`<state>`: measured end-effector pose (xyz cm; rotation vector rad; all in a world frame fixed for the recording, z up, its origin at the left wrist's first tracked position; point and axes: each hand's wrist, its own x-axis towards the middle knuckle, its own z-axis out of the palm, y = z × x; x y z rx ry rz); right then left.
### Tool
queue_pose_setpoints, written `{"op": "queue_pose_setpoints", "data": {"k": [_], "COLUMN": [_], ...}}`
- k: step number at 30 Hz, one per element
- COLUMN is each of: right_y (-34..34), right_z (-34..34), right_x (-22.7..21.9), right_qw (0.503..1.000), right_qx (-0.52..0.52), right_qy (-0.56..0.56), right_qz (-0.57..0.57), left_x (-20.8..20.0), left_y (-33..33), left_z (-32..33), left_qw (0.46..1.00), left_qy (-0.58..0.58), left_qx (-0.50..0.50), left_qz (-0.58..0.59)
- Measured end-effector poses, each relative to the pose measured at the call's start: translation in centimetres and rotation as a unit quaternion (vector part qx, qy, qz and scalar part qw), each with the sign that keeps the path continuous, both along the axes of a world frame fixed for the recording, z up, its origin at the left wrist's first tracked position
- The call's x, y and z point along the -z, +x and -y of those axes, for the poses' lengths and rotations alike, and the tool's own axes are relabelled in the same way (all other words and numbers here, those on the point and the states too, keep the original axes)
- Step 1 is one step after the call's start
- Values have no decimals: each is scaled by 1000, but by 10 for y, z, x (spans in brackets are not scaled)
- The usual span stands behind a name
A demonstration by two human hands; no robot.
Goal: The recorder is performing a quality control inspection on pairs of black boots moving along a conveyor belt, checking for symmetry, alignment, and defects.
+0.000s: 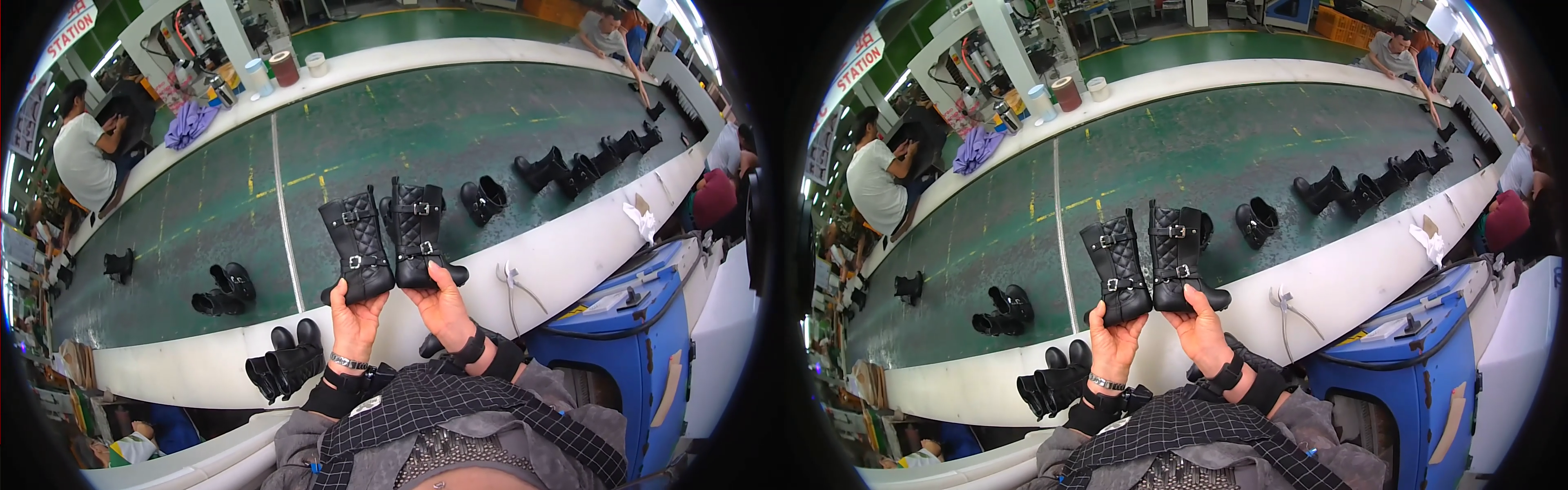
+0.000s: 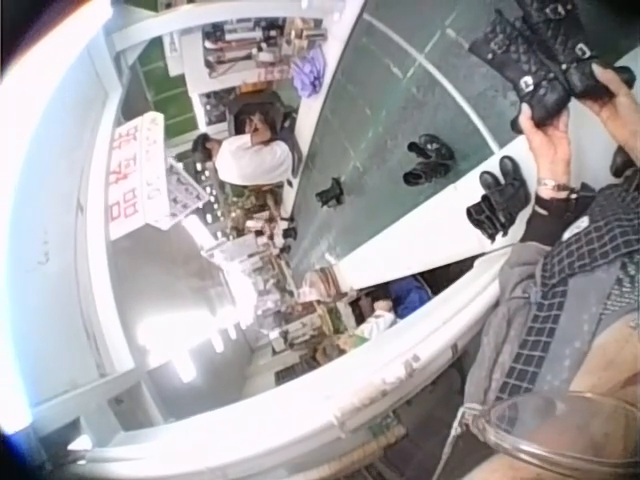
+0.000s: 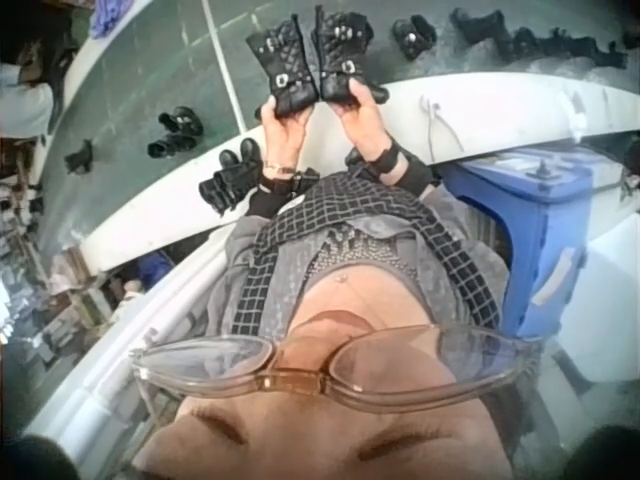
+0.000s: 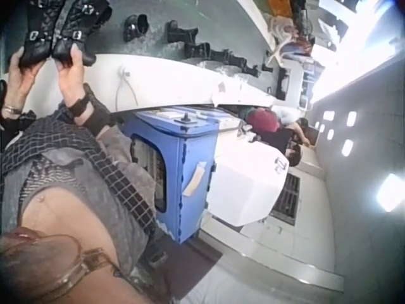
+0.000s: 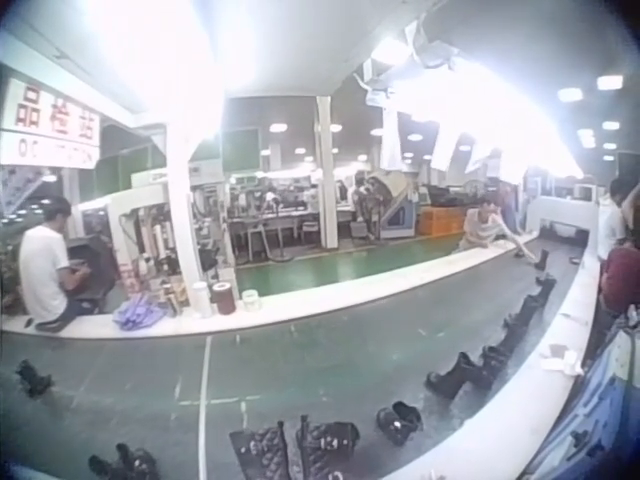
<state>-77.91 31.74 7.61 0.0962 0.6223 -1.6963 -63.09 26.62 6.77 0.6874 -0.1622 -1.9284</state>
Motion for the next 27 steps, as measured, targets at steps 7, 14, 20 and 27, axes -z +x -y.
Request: {"op": "queue_pose_setpoints", "data": {"k": [7, 14, 20, 27], "right_y": [0, 0, -2, -4], "right_z": [1, 2, 3, 7], "right_x": [2, 3, 6, 12], "right_qw": [1000, 1000, 1000, 1000], "right_qx": [5, 9, 11, 14], "right_qy": [3, 0, -2, 6], "right_qz": [-2, -4, 4, 0], "left_x": [4, 3, 5, 8], "left_y": [-2, -5, -8, -11], "left_z": [1, -1, -1, 2], "left_qw": [1000, 1000, 1000, 1000], "left_qy": [-2, -5, 1, 11], "left_qx": [-2, -16, -16, -19], "left_qz": [-3, -1, 1, 4]}}
